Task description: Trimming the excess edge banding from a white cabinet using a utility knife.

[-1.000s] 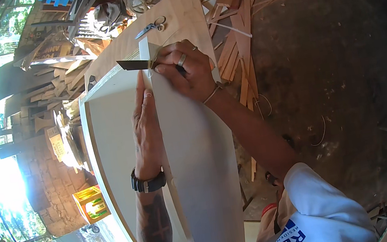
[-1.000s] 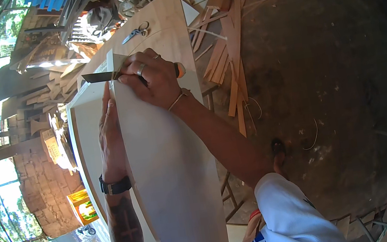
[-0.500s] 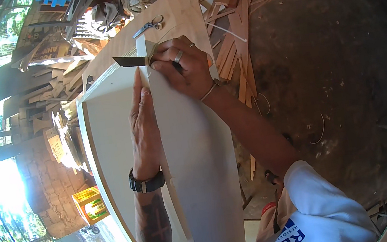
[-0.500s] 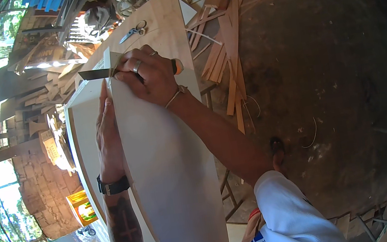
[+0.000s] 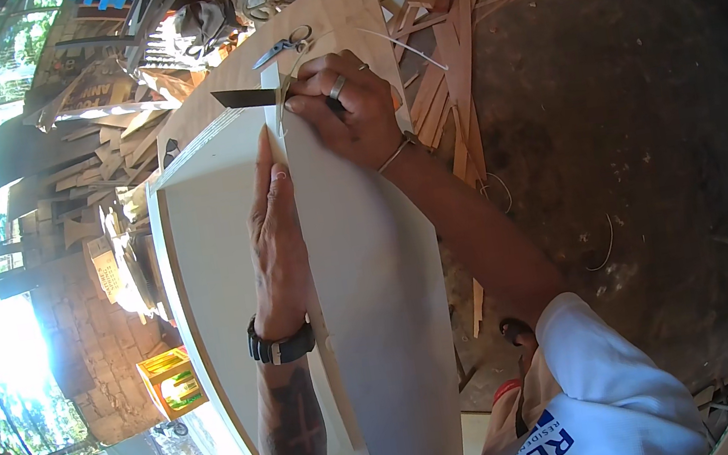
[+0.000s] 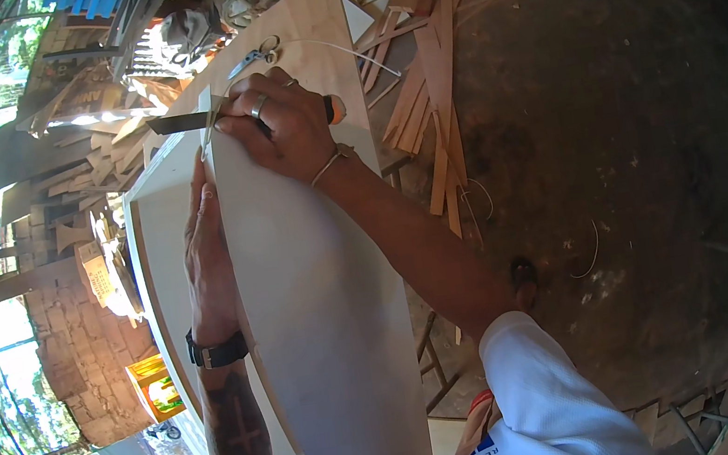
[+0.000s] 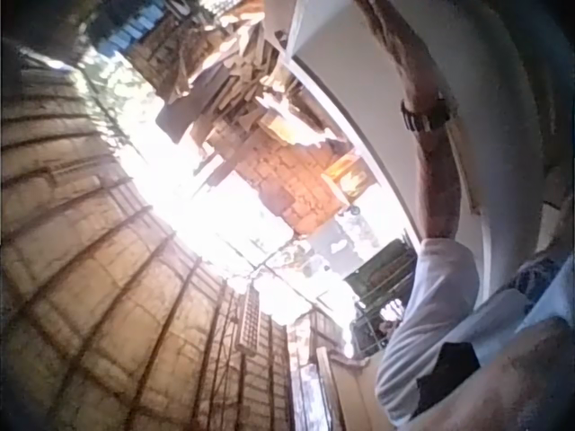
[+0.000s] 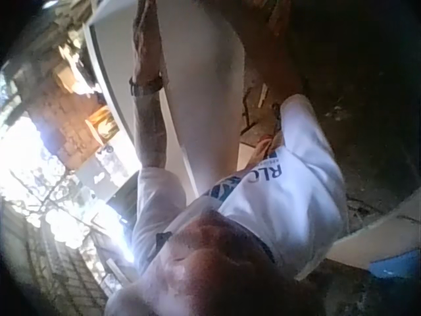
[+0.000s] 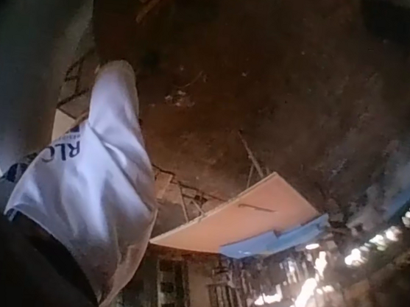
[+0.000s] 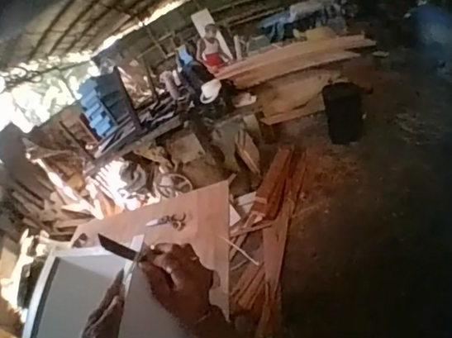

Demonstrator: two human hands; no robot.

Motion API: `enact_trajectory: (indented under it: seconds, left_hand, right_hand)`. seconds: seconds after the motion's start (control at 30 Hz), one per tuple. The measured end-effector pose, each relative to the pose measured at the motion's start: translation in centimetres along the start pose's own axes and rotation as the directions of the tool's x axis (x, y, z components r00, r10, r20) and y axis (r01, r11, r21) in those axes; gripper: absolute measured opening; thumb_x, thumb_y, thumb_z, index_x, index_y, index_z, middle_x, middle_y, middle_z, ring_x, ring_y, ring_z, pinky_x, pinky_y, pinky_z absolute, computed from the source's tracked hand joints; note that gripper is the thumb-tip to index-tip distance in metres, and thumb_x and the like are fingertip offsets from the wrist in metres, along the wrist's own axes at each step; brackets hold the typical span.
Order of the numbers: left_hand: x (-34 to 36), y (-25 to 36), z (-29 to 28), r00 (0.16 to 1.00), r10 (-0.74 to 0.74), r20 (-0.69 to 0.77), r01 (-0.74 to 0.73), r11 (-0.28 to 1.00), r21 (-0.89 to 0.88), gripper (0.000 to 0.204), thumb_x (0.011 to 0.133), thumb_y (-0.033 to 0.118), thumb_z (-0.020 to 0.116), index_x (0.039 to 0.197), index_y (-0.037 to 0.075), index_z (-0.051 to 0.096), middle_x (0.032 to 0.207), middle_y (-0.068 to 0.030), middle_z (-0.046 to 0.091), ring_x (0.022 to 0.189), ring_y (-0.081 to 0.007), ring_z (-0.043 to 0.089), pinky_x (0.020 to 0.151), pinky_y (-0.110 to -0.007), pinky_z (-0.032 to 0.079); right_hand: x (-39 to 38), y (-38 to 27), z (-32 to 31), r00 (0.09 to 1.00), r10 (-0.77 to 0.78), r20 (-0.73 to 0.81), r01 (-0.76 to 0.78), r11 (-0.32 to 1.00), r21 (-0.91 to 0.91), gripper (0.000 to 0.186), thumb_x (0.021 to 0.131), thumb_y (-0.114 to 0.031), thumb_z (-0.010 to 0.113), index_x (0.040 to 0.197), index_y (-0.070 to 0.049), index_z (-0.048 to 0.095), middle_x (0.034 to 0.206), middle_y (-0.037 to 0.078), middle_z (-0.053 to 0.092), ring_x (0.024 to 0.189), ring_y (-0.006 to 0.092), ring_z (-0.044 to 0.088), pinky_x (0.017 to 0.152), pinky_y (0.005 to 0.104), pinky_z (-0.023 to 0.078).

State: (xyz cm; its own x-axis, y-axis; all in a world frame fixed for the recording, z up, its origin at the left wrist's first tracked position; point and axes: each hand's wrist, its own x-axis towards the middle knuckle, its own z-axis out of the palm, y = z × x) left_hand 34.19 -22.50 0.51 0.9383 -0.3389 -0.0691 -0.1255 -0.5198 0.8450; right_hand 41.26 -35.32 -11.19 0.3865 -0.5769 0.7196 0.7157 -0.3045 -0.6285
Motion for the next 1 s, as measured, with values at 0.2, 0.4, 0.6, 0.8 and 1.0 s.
enact_trajectory:
  seconds: [0.2, 0.4, 0.6, 0.8, 1.0]
  left_hand:
    - [0.0, 0.0, 0.3, 1.0, 0.018, -0.007, -0.018, 0.999, -0.043, 0.055, 0.109, 0.03, 0.039, 0.157, 0.006, 0.028, 0.125, -0.008, 0.062, 0.104, -0.0091, 0.056, 0.088, -0.025, 0.047]
    - [0.3, -0.6, 0.1, 0.999, 0.042, -0.021, -0.042, 0.999, 0.012, 0.053, 0.109, 0.031, 0.038, 0.156, 0.006, 0.031, 0.133, -0.0116, 0.059, 0.115, -0.014, 0.056, 0.097, -0.028, 0.046]
    - [0.6, -1.2, -0.4, 0.996, 0.094, -0.005, -0.092, 0.982, 0.165, 0.054, 0.11, 0.034, 0.038, 0.154, 0.003, 0.034, 0.145, -0.0186, 0.049, 0.13, -0.0223, 0.047, 0.112, -0.034, 0.035]
    - [0.1, -0.8, 0.2, 1.0, 0.03, -0.009, -0.03, 0.999, -0.041, 0.053, 0.109, 0.031, 0.04, 0.155, 0.004, 0.033, 0.144, -0.0192, 0.05, 0.131, -0.0213, 0.046, 0.111, -0.034, 0.035]
    - [0.3, -1.9, -0.1, 0.956, 0.29, 0.032, -0.292, 0.955, 0.048, 0.053, 0.109, 0.032, 0.04, 0.156, 0.007, 0.032, 0.141, -0.0178, 0.053, 0.124, -0.0193, 0.051, 0.105, -0.033, 0.042]
  right_hand:
    - [0.6, 1.9, 0.6, 1.0, -0.026, -0.01, 0.026, 1.0, 0.016, 0.009, 0.083, -0.009, 0.073, 0.09, -0.003, 0.071, 0.091, 0.011, 0.069, 0.082, 0.0263, 0.065, 0.073, 0.0344, 0.052]
    - [-2.6, 14.6, -1.7, 0.894, 0.429, 0.129, -0.397, 0.892, -0.215, 0.045, 0.093, -0.044, 0.065, 0.086, 0.0, 0.062, 0.069, 0.015, 0.058, 0.063, 0.0273, 0.053, 0.063, 0.0393, 0.045]
    - [-23.1, 14.6, -24.4, 0.23, 0.97, 0.084, -0.828, 0.24, -0.507, 0.06, 0.095, -0.055, 0.054, 0.112, 0.003, 0.062, 0.072, 0.008, 0.055, 0.068, 0.0202, 0.055, 0.064, 0.0391, 0.045]
    - [-38.9, -8.0, -44.6, -0.233, 0.843, -0.485, -0.944, -0.317, -0.098, 0.047, 0.098, -0.052, 0.055, 0.111, -0.007, 0.061, 0.077, -0.001, 0.056, 0.064, 0.0094, 0.051, 0.056, 0.0275, 0.04]
    - [-33.6, -13.8, -41.7, 0.009, 0.914, -0.406, -0.957, -0.109, -0.268, 0.023, 0.098, -0.032, 0.062, 0.095, -0.01, 0.061, 0.075, -0.004, 0.055, 0.062, 0.0074, 0.049, 0.056, 0.0252, 0.039]
